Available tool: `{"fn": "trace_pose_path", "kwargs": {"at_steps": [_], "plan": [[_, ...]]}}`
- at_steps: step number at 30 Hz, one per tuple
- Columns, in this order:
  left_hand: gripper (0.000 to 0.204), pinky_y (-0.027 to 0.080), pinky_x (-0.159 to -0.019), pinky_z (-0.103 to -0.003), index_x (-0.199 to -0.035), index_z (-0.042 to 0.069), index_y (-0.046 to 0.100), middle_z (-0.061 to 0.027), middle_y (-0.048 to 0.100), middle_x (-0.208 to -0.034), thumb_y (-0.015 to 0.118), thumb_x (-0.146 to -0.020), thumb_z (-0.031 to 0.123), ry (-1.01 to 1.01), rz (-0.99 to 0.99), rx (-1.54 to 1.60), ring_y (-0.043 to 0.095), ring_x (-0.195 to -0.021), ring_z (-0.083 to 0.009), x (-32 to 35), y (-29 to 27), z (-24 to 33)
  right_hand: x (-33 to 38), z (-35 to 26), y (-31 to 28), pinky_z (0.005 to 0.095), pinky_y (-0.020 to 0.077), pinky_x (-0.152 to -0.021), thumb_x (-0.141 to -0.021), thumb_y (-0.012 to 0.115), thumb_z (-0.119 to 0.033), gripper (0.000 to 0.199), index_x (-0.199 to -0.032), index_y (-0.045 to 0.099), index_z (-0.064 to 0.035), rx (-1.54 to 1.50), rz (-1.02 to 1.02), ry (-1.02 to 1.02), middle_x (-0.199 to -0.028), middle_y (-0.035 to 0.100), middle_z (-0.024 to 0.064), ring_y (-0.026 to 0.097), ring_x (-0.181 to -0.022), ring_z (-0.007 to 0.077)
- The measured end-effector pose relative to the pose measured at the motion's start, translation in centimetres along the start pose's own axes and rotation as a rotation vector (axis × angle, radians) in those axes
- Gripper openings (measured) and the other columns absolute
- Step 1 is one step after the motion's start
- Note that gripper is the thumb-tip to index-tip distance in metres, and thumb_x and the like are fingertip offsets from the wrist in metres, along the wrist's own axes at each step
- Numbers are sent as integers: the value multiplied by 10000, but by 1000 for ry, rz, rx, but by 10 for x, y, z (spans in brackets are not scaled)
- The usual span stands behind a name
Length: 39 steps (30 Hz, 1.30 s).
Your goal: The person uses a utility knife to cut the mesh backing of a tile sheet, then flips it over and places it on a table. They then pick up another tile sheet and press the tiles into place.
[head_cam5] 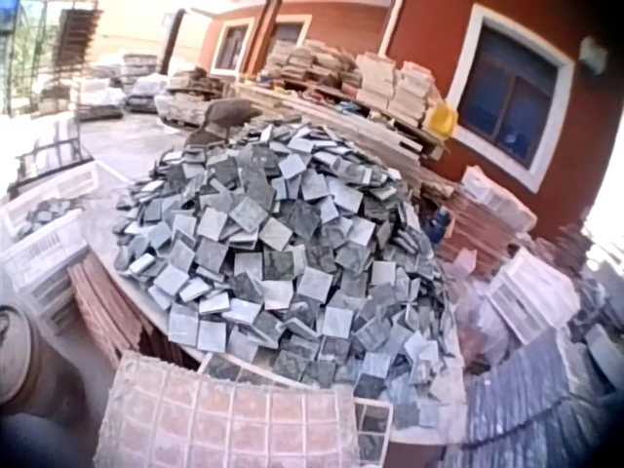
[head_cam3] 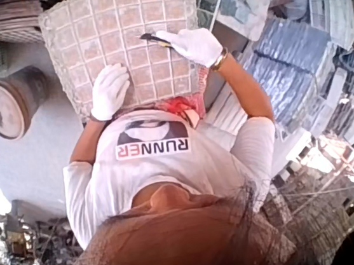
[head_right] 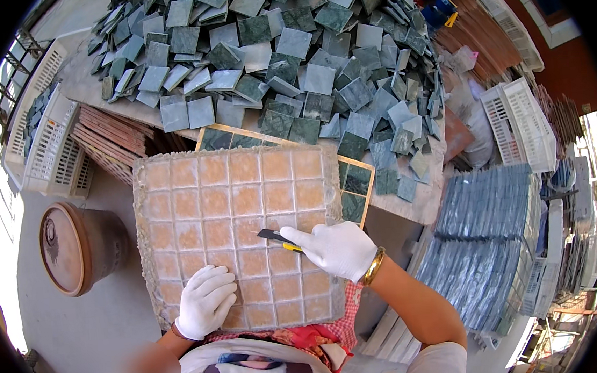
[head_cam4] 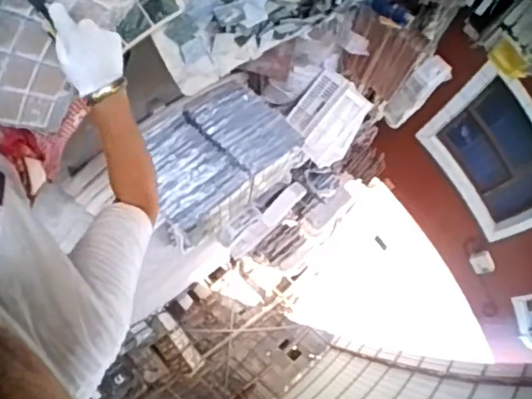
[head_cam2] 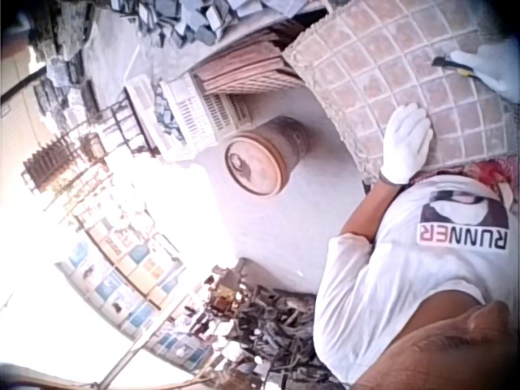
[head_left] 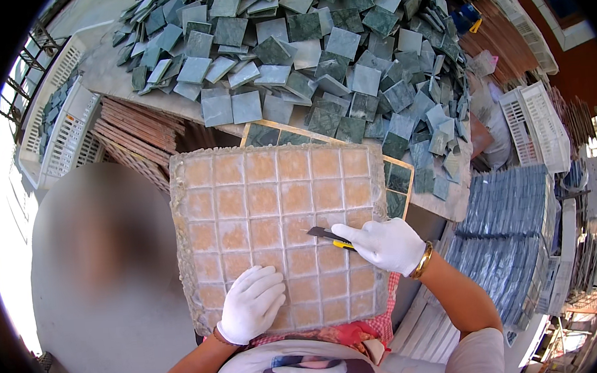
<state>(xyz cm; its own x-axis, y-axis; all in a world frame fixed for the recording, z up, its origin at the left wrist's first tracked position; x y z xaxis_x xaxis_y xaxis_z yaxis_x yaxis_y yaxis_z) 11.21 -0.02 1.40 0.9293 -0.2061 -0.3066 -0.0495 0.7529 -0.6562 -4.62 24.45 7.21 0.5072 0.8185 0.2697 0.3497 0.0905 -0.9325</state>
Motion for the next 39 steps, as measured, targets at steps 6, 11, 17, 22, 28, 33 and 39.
{"fn": "trace_pose_path", "kwargs": {"at_steps": [6,11,17,22,28,33,39], "plan": [[212,452,-964,-431,-938,21,660,-105,644,-1057,691,-730,51,-4,13,22,590,-1057,-287,-3,0,2,-5,1,-11,385,438,-424,-891,516,-197,470,-1356,480,-258,59,57,42,-630,530,71,572,-490,248],[208,455,-957,-430,-932,20,657,-104,644,-1051,687,-728,46,5,11,10,592,-1046,-285,-5,-1,2,-12,11,-12,365,442,-445,-883,533,-201,489,-1367,479,-248,113,30,5,-643,536,55,574,-519,236],[188,472,-936,-439,-894,28,659,-91,663,-1005,698,-710,38,-17,35,-4,611,-1023,-283,-6,2,2,10,1,3,350,415,-416,-869,562,-212,510,-1371,481,-252,38,-126,-114,-659,538,46,561,-492,220],[213,454,-957,-435,-928,21,659,-101,648,-1049,692,-719,47,-9,30,-4,593,-1050,-281,-4,5,-1,7,3,6,373,429,-392,-859,564,-211,459,-1315,528,-258,56,64,-91,-604,526,59,561,-450,231],[208,454,-959,-442,-919,23,660,-101,650,-1053,695,-716,47,-4,28,-14,592,-1056,-284,-6,2,-2,2,9,-7,377,421,-391,-871,552,-227,453,-1322,515,-250,8,17,-74,-621,539,69,565,-455,247],[208,455,-959,-441,-918,24,660,-98,651,-1053,696,-714,43,-5,33,-15,594,-1055,-283,-6,5,-2,-17,16,-12,362,404,-378,-873,554,-218,459,-1326,498,-266,195,155,-89,-598,523,61,561,-446,221],[201,456,-958,-435,-920,24,660,-97,651,-1046,690,-722,44,-9,28,-2,597,-1048,-283,-6,5,-3,-14,17,2,344,408,-375,-866,572,-220,454,-1314,523,-272,175,101,-111,-580,500,45,533,-423,205]]}}
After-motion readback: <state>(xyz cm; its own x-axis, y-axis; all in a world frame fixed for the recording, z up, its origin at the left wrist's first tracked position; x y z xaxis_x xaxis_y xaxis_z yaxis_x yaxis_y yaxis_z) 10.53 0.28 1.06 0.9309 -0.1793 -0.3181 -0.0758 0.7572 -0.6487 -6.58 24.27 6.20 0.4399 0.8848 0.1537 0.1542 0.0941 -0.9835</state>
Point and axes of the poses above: each hand's wrist, its own x-axis away from the middle knuckle, its own y-axis out of the palm, z = x × y, the point moved 1 cm from there along -x, towards the middle knuckle
